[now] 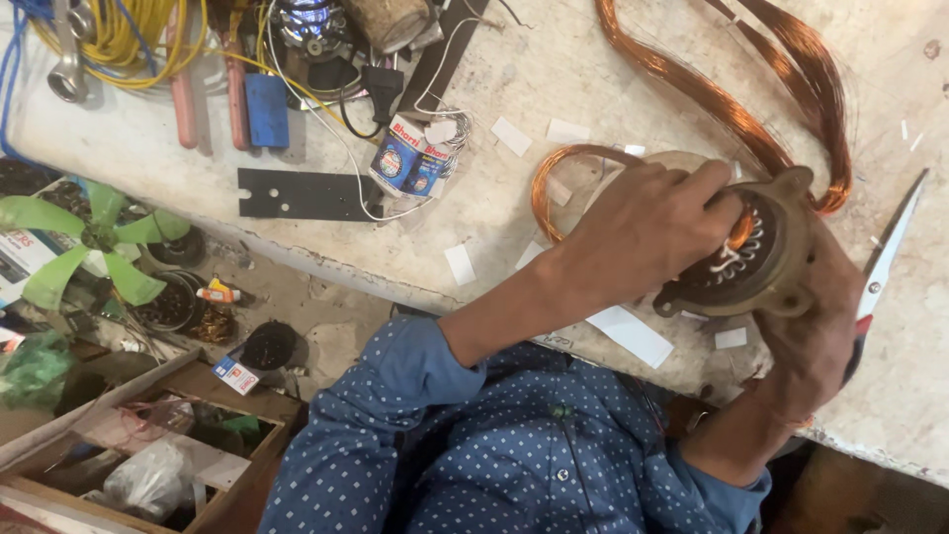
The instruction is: The person cuts small white insulating strips from a roll using scissors and places them between layers of copper wire on a motor stator. They then continue winding the copper wire around the stator core, inserting additional insulating strips as needed.
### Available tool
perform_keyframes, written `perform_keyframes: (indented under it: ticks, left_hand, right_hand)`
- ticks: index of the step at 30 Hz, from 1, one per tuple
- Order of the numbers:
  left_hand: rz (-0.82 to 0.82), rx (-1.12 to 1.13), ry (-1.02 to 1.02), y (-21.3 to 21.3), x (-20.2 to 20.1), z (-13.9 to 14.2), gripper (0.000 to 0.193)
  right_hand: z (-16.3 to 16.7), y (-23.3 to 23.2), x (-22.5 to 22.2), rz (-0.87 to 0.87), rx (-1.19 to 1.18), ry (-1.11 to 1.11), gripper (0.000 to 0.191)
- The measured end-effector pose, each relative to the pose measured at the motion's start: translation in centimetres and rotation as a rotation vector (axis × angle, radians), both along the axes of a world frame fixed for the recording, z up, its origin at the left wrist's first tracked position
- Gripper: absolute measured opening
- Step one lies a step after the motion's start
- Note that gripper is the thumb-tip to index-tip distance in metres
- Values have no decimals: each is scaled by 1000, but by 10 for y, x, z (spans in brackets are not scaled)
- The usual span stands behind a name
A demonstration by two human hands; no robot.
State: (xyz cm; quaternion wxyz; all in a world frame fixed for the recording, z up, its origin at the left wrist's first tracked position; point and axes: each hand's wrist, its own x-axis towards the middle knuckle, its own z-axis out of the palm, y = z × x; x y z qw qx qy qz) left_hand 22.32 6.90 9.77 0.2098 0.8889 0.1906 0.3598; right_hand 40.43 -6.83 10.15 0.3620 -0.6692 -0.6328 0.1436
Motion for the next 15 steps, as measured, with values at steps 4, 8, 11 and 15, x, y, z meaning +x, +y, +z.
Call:
perform_keyframes:
  ticks: [4,8,11,15]
  left_hand:
    - [11,-185,-72,-1,2,11,15]
    - [49,-343,-64,-4,5,9,10]
    - [129,-364,-76,-1,7,0,9]
    - [37,-394,-147,-4,-3,-9,14]
  right_hand:
    - [-3,-11,28,-20,-78,286,39]
    - [-23,-23,56,-69,-197,345,19]
    - [-46,-23,58,-179,-198,410,29]
    - [-49,-30,58,-197,-270,260,11]
